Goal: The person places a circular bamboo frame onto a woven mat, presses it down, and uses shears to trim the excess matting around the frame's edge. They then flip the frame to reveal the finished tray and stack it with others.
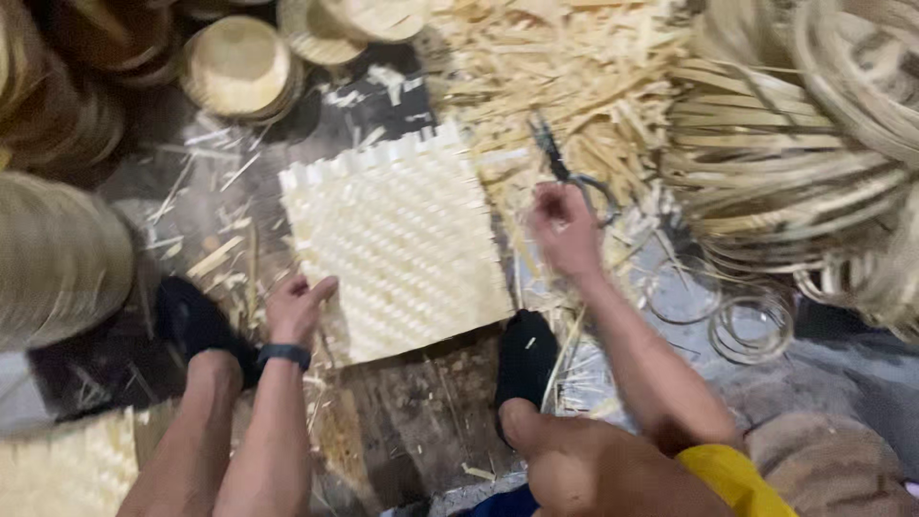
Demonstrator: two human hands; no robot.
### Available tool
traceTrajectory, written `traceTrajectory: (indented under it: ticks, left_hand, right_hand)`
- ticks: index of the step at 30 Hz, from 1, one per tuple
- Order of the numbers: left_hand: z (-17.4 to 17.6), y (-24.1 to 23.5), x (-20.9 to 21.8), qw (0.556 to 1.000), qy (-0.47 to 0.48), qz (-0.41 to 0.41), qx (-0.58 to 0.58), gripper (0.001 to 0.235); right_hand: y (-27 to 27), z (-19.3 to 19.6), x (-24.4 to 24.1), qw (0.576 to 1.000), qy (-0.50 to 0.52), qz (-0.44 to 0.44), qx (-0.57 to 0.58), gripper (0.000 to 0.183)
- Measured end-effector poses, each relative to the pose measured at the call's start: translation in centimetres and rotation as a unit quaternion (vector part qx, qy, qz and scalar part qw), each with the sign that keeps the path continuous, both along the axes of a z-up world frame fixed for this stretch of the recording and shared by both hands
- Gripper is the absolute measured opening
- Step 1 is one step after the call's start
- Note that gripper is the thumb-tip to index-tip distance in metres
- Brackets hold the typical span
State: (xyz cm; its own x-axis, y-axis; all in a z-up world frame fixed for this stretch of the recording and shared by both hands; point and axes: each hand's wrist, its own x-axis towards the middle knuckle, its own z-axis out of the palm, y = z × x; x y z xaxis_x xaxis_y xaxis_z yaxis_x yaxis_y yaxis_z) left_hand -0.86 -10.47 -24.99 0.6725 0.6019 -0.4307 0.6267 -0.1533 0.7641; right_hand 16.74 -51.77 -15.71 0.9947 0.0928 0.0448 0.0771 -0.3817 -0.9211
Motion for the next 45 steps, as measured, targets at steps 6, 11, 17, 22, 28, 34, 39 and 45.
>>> traceTrajectory:
  ticks: [6,11,17,22,28,34,39,45]
  left_hand:
    - [1.4,-1.1,-0.2,0.993,-0.070,0.046,0.077,0.076]
    - [-0.8,2.3,-1.3,0.979,-0.142,0.100,0.106,0.072]
    - [0.1,5.0,-2.2,0.978,-0.144,0.112,0.105,0.062]
    - [2.6,4.0,-1.9,0.982,-0.121,0.141,0.040,0.059]
    - [2.2,4.2,-1.7,0.976,-0.169,0.138,-0.023,0.057]
    - [3.9,2.4,-1.1,0.978,-0.152,0.143,-0.026,0.051]
    - [4.0,2.2,-0.8,0.977,-0.156,0.141,-0.038,0.048]
    - [11.2,-1.3,0.6,0.960,-0.148,0.038,0.235,0.043]
  right_hand:
    - [-24.5,10.7,7.4,0.847,-0.280,-0.136,-0.431,0.026]
    - [-45.7,10.9,11.2,0.787,-0.124,-0.095,-0.597,0.028]
    - [-49.1,12.8,13.2,0.806,-0.200,-0.023,-0.557,0.030]
    - [-42.6,16.8,11.4,0.738,-0.107,-0.035,-0.665,0.022]
    - [-32.2,21.8,8.4,0.838,-0.058,-0.008,-0.542,0.021]
    - [-30.6,21.3,7.4,0.817,-0.057,-0.026,-0.573,0.026]
    - [-33.2,21.2,7.5,0.820,-0.216,-0.018,-0.530,0.018]
    - [-29.1,27.4,5.6,0.750,-0.348,0.000,-0.563,0.008]
